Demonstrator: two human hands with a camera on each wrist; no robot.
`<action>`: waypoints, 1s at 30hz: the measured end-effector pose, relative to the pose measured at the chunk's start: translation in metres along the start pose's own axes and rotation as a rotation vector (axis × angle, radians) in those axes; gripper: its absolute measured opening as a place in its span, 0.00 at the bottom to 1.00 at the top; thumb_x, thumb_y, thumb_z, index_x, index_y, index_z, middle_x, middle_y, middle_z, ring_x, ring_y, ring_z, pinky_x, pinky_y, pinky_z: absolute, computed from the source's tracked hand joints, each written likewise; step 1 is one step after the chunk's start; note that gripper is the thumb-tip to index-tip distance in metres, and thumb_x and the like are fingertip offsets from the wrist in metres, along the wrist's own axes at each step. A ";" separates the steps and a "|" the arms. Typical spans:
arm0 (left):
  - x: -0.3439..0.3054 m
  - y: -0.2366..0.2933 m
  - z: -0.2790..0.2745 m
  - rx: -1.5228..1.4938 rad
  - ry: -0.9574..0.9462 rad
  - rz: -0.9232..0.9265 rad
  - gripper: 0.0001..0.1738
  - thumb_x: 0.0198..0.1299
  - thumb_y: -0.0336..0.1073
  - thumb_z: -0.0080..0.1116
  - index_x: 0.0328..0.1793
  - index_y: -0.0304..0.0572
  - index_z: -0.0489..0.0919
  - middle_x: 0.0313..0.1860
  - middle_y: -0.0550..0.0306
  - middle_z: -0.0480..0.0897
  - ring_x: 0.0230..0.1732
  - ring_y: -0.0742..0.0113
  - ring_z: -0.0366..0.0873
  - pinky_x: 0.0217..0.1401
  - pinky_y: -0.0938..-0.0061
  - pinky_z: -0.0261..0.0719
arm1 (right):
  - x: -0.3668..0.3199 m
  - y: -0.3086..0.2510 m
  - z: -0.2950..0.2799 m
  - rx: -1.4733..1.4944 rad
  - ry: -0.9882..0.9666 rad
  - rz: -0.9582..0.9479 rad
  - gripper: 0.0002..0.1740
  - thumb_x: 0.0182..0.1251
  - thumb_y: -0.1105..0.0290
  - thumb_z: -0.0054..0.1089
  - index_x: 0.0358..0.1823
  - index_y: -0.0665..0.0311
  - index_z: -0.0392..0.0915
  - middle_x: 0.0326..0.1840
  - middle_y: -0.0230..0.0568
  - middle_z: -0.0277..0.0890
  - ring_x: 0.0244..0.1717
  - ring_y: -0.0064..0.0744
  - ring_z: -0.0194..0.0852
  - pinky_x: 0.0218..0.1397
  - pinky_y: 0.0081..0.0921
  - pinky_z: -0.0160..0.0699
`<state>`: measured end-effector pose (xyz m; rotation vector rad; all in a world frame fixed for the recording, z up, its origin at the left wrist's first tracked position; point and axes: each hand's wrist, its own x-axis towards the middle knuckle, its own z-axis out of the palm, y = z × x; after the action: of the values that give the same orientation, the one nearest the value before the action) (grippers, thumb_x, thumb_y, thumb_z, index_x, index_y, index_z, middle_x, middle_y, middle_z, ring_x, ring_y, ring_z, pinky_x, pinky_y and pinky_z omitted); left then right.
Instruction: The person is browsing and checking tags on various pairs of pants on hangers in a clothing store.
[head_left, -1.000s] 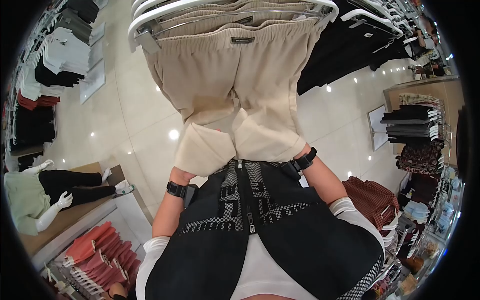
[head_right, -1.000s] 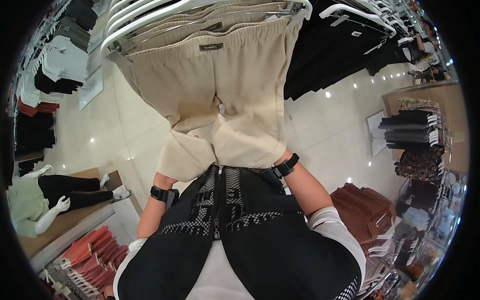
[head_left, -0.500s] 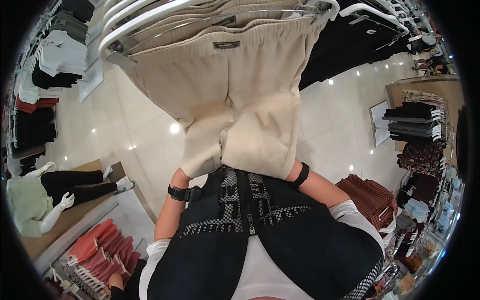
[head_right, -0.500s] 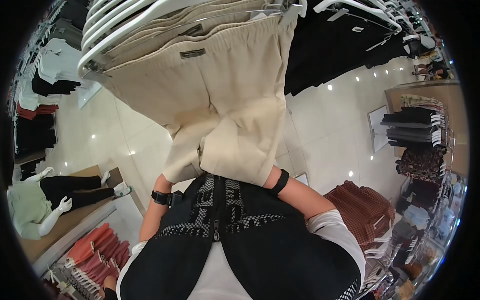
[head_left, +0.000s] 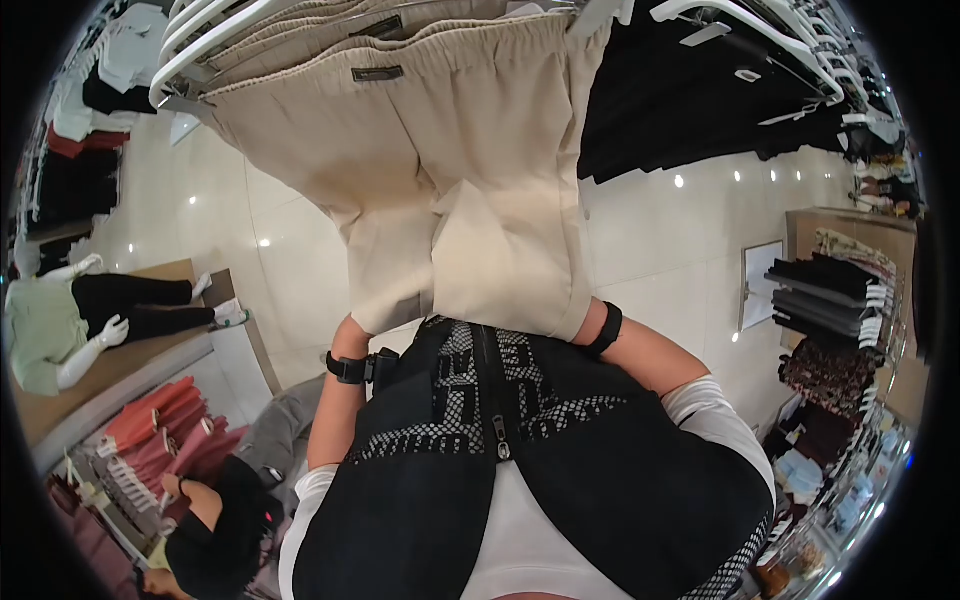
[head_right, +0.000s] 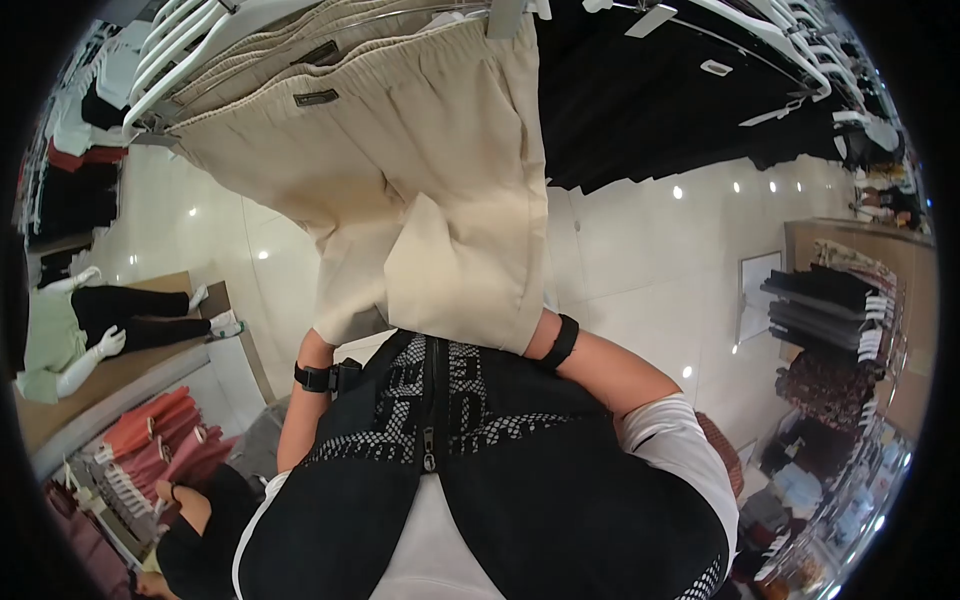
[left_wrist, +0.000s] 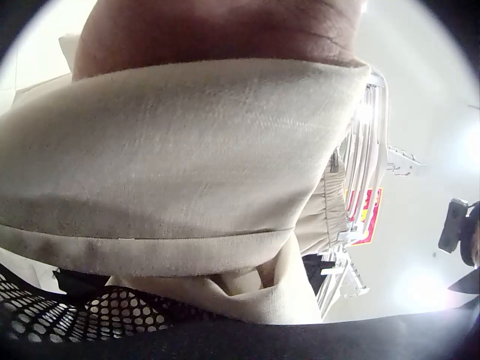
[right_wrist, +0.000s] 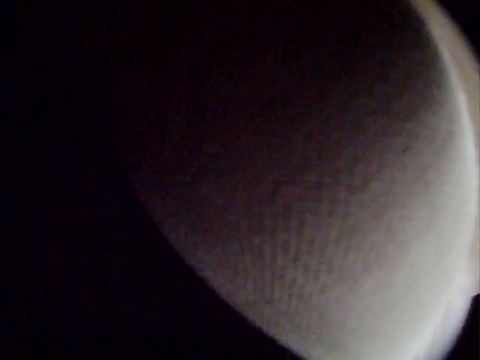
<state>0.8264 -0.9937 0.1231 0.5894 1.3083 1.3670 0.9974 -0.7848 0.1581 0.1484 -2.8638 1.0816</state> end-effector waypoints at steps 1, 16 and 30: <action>0.001 0.001 0.008 0.024 0.034 -0.009 0.23 0.66 0.35 0.57 0.65 0.36 0.71 0.57 0.57 0.77 0.56 0.69 0.74 0.61 0.74 0.72 | -0.004 0.004 -0.004 -0.067 -0.032 -0.034 0.29 0.75 0.59 0.46 0.73 0.61 0.57 0.72 0.40 0.60 0.72 0.35 0.57 0.73 0.32 0.59; 0.004 -0.007 0.092 1.108 0.349 0.240 0.39 0.50 0.36 0.68 0.69 0.40 0.67 0.66 0.48 0.70 0.68 0.54 0.64 0.72 0.67 0.59 | 0.025 -0.021 -0.103 -0.270 0.012 -0.443 0.14 0.59 0.74 0.51 0.45 0.72 0.75 0.37 0.46 0.75 0.35 0.40 0.77 0.43 0.30 0.81; 0.021 0.100 0.140 1.478 0.808 0.209 0.20 0.57 0.40 0.61 0.51 0.36 0.75 0.44 0.46 0.77 0.47 0.45 0.73 0.51 0.58 0.72 | 0.017 -0.002 -0.118 -0.590 -0.121 -0.504 0.29 0.74 0.66 0.37 0.76 0.60 0.52 0.74 0.37 0.56 0.73 0.33 0.57 0.75 0.27 0.58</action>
<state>0.9093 -0.9028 0.2451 1.1925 2.9713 0.5195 0.9847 -0.7097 0.2497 0.8484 -2.8526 0.1355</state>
